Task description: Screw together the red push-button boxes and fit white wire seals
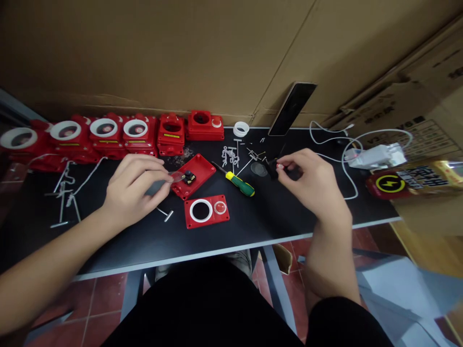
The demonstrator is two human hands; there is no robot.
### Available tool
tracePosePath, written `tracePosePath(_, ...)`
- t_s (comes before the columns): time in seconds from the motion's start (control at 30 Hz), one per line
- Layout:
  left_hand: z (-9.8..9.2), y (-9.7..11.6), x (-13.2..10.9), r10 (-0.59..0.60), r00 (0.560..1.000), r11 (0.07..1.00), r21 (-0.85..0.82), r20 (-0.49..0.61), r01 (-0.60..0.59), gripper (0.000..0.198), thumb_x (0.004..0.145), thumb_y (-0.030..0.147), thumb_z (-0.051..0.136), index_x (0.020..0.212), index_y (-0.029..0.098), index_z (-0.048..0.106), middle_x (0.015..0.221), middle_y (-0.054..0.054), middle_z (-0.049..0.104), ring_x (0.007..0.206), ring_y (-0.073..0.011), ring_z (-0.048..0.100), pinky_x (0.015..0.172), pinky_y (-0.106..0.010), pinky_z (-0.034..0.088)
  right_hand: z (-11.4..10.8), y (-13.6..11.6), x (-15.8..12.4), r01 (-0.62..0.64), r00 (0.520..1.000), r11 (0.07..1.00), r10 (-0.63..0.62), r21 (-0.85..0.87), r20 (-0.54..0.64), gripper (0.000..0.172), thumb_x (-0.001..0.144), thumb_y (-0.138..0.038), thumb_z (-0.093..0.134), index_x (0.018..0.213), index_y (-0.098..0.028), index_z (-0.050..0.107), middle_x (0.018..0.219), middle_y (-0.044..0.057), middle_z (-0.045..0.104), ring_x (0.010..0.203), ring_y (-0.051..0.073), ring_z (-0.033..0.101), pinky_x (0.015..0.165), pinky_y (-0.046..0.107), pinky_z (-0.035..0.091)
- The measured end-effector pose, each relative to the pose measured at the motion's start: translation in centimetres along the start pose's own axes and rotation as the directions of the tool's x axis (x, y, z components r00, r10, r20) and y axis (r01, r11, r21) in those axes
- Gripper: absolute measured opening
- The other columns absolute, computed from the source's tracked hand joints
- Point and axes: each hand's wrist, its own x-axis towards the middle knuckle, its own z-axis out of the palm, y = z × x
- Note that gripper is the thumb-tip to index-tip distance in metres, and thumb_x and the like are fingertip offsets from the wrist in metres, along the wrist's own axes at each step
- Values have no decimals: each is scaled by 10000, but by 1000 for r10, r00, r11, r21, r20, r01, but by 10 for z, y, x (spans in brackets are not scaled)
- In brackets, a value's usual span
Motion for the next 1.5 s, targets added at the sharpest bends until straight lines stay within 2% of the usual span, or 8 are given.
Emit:
tracePosePath(0.33,0,-4,0,-20,1000,1000,0,22,20,209,1064,64,799,1157,209,680,1062,-86,811,1027,-300,791,908,-474,717,-18,8,14,-64,979,998,65,-11,191,166,958,-416,765,924,-267,827,904,99,781,747,264,700,707,457,573)
tracePosePath(0.57,0,-3,0,-27,999,1000,2,45,27,201,1060,68,782,1156,217,687,1058,-80,822,1036,-309,804,901,-489,707,-17,17,2,-167,980,978,150,128,129,186,998,-457,806,1002,-291,888,958,99,820,787,253,717,700,423,556)
tracePosePath(0.77,-1,-4,0,-39,999,999,6,37,39,194,1060,63,789,1132,207,683,1048,-85,815,1020,-303,806,908,-471,707,0,-5,16,-300,954,718,241,628,179,345,864,-578,1002,977,-275,884,812,38,739,672,185,642,541,314,498)
tracePosePath(1.0,-1,-5,1,-47,999,999,18,22,47,209,1063,64,794,1140,215,671,1047,-72,810,1007,-288,800,898,-445,695,25,-32,34,-293,956,591,168,752,242,487,870,-706,975,1012,-261,837,832,15,701,626,161,625,476,290,501)
tracePosePath(1.1,-8,-11,2,-72,997,996,49,-10,72,216,1061,63,773,1159,228,673,1075,-64,816,1005,-286,799,919,-461,681,32,-57,45,-151,988,640,77,753,133,289,928,-504,971,1021,-261,843,925,28,741,705,150,646,594,297,570)
tracePosePath(1.17,-14,-17,3,-94,994,992,79,-59,99,233,1055,65,761,1177,246,678,1083,-56,818,1008,-289,799,933,-475,669,40,-79,52,131,991,747,-82,652,-105,115,978,-336,903,1045,-271,835,957,35,751,760,164,663,642,312,568)
tracePosePath(1.27,-22,-23,4,-140,981,981,120,-131,155,286,1042,56,767,1196,282,682,1083,-40,819,1017,-293,802,988,-502,655,62,-108,60,487,865,770,-360,412,-350,131,1006,-161,799,1098,-255,796,1042,42,776,701,143,601,661,335,564)
tracePosePath(1.5,-16,-26,0,-105,992,991,71,-72,110,263,1048,71,743,1212,265,670,1089,-45,819,1017,-284,805,935,-477,648,124,-116,59,475,838,729,-546,492,1,121,984,-134,723,1072,-212,752,1080,72,768,735,148,639,703,318,589)
